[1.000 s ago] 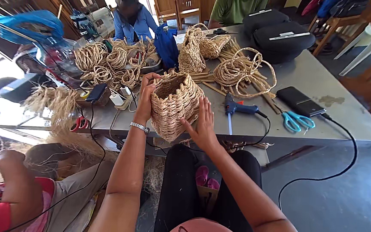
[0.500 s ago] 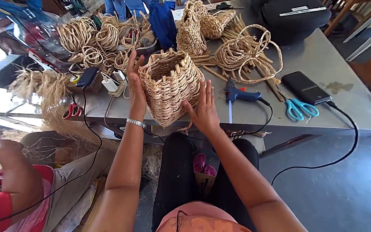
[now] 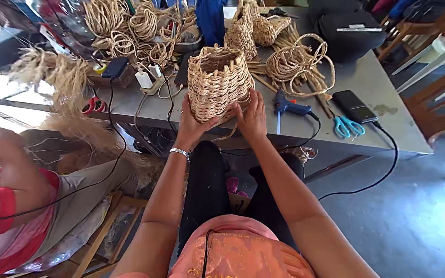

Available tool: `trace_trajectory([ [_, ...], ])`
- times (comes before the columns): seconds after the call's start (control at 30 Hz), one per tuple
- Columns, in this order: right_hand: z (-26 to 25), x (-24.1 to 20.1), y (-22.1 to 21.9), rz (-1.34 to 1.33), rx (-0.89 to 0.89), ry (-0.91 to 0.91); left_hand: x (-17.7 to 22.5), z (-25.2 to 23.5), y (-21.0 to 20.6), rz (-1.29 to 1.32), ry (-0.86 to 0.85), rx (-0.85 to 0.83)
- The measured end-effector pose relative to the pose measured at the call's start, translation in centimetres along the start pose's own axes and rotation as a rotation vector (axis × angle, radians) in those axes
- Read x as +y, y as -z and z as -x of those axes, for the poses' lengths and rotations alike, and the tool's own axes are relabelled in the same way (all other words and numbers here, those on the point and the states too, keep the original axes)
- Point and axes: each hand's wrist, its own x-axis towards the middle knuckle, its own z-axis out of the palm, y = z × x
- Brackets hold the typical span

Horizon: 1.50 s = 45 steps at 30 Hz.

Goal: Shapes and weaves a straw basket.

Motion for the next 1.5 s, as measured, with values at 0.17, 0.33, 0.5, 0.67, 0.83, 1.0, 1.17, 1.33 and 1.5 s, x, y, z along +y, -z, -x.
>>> trace_trajectory([
  [0.17,0.2,0.4,0.7,-0.151,0.088,-0.001,-2.1,-2.9,3.8,0.047,-0.010,-0.233],
  [0.33,0.1,-0.1,0.9,-0.130,0.056,-0.092,-3.3,-4.5,5.3,0.248,0.012,-0.325],
  [0.5,0.1,0.3,0.9,-0.130,-0.033,-0.053,-3.6,-4.0,4.9,0.368,0.062,-0.225],
  [0.67,0.2,0.3,0.7,-0.086,-0.041,-0.062,-3.5,-4.4,4.7,0.371,0.062,-0.226],
  [0.83,0.3,0.3,0.6,-0.093,0.009,-0.060,-3.5,-4.5,3.9,0.244,0.022,-0.256],
  [1.0,0.2,0.4,0.8,-0.109,0.020,-0.088,-4.3,-4.7,2.6,-0.042,-0.018,-0.220],
  [1.17,0.2,0.5,0.8,-0.120,0.017,-0.097,-1.4,-2.4,2.0,-0.335,0.061,-0.142],
  [1.33,0.2,0.6,0.7,-0.125,0.010,-0.084,-0.9,-1.6,1.7,-0.391,0.083,-0.142],
  [1.5,0.0,0.6,1.1,-0.168,0.013,-0.128,-0.2,-1.8,0.7,-0.460,0.126,-0.072],
])
